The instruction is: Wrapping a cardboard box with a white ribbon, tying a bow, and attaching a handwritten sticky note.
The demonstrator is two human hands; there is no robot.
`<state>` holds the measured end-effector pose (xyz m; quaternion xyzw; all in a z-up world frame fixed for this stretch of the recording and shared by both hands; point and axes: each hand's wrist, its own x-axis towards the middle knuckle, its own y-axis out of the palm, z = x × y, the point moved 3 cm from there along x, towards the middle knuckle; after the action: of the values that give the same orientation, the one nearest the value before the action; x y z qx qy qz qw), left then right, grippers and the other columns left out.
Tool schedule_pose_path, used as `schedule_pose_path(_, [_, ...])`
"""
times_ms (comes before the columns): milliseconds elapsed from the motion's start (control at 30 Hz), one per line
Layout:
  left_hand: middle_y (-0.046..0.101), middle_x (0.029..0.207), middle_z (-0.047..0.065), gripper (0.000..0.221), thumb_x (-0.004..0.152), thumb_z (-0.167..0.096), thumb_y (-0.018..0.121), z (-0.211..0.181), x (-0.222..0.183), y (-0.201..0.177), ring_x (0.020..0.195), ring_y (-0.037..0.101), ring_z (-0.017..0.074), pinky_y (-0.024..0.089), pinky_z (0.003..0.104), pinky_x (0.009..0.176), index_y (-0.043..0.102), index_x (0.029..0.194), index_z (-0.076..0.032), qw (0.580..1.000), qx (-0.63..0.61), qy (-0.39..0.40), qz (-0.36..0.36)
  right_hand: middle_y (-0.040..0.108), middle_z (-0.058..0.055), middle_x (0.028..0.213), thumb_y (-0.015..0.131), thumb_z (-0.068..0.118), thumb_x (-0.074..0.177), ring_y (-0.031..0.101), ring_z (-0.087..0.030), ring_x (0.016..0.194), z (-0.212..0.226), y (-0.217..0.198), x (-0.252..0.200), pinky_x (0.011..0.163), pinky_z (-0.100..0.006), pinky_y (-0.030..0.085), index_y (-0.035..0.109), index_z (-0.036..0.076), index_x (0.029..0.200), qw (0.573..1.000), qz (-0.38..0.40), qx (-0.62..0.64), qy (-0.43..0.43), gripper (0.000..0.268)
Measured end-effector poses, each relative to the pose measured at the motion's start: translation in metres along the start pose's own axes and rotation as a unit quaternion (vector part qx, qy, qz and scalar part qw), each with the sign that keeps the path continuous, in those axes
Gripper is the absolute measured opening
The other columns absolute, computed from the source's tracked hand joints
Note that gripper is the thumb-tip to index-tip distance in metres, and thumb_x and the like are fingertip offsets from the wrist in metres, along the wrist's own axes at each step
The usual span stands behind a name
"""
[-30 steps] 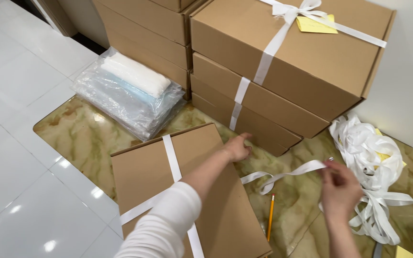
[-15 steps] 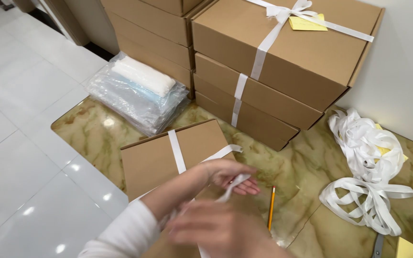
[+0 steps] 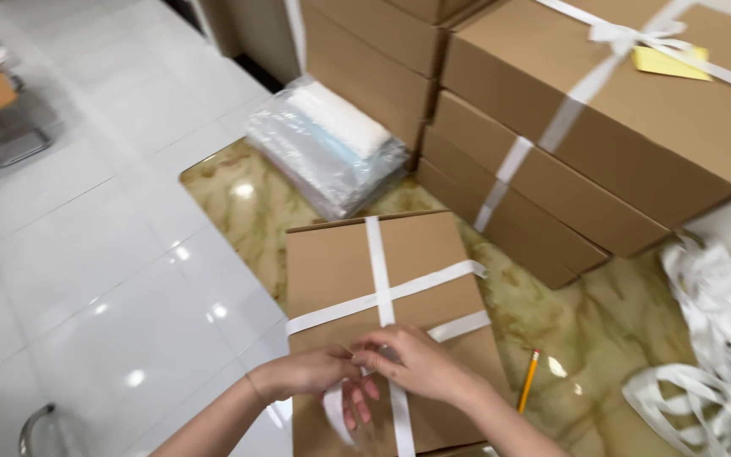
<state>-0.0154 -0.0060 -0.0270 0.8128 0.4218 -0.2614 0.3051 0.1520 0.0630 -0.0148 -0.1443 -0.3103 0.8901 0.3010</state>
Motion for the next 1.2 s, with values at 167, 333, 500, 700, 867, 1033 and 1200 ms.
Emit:
schedule_pose_path(167, [0.078,0.097,0.017,0.039,0.102,-0.02,0.042,-0.001,-0.064,-0.017,0.076,0.075,0.0209,0.054,0.022,0.066,0.074,0.11,0.001,0.995,0.088,-0.003,0.045,0.08,0.008,0.092,0.083,0.033,0.085,0.064,-0.002,0.082,0.032,0.023,0.016,0.077,-0.02,0.049,0.083,0.017,0.112,0.976,0.144,0.144,0.074,0.032])
schedule_pose_path(333, [0.081,0.097,0.014,0.039,0.112,-0.027,0.045,0.012,-0.067,-0.034,0.076,0.076,0.019,0.055,0.022,0.063,0.074,0.114,-0.001,0.997,0.033,0.059,-0.041,0.069,0.005,0.07,0.083,0.025,0.092,0.054,-0.006,0.066,-0.002,0.024,0.024,0.062,-0.023,0.038,0.086,0.013,0.087,0.968,0.104,0.174,0.148,0.012])
schedule_pose_path(500, [0.081,0.097,0.014,0.03,0.111,-0.024,0.047,0.044,0.002,-0.045,0.073,0.076,0.0191,0.049,0.024,0.056,0.068,0.113,-0.002,0.979,-0.065,0.079,-0.178,0.077,-0.002,0.077,0.082,0.032,0.09,0.059,-0.012,0.068,-0.082,-0.021,-0.007,0.067,-0.026,0.042,0.09,0.008,0.095,0.935,-0.058,0.163,0.31,0.026])
schedule_pose_path(700, [0.08,0.087,0.006,0.027,0.11,-0.025,0.048,0.041,0.031,-0.017,0.064,0.072,0.0122,0.058,0.023,0.066,0.07,0.109,-0.009,0.97,0.021,0.047,-0.239,0.067,0.001,0.067,0.084,0.042,0.088,0.051,-0.013,0.063,-0.161,-0.046,-0.037,0.06,-0.027,0.035,0.08,0.009,0.073,0.89,-0.136,0.083,0.426,0.036])
schedule_pose_path(867, [0.071,0.066,-0.004,0.026,0.103,-0.021,0.046,0.028,0.029,-0.013,0.064,0.07,0.0086,0.052,0.027,0.071,0.072,0.1,-0.018,0.933,0.152,0.088,-0.315,0.064,-0.005,0.067,0.086,0.033,0.087,0.05,-0.017,0.06,-0.112,-0.057,-0.021,0.057,-0.03,0.039,0.072,0.006,0.072,0.896,-0.12,0.081,0.42,0.034])
schedule_pose_path(1033, [0.071,0.09,0.015,0.051,0.103,-0.036,0.04,0.008,0.073,0.004,0.085,0.068,0.0366,0.052,0.049,0.072,0.045,0.153,-0.039,0.851,0.364,0.116,-0.361,0.059,-0.002,0.056,0.087,0.031,0.087,0.041,-0.013,0.05,-0.109,-0.059,-0.003,0.054,-0.028,0.028,0.065,0.009,0.063,0.92,-0.085,0.041,0.381,0.04])
schedule_pose_path(1200, [0.071,0.112,0.023,0.07,0.107,-0.057,0.018,-0.004,0.135,0.03,0.096,0.07,0.0409,0.05,0.051,0.074,0.02,0.172,-0.032,0.832,0.454,0.071,-0.31,0.057,-0.001,0.054,0.089,0.031,0.089,0.037,-0.012,0.047,-0.141,-0.049,0.004,0.049,-0.028,0.025,0.066,0.011,0.064,0.929,-0.072,0.046,0.36,0.039])
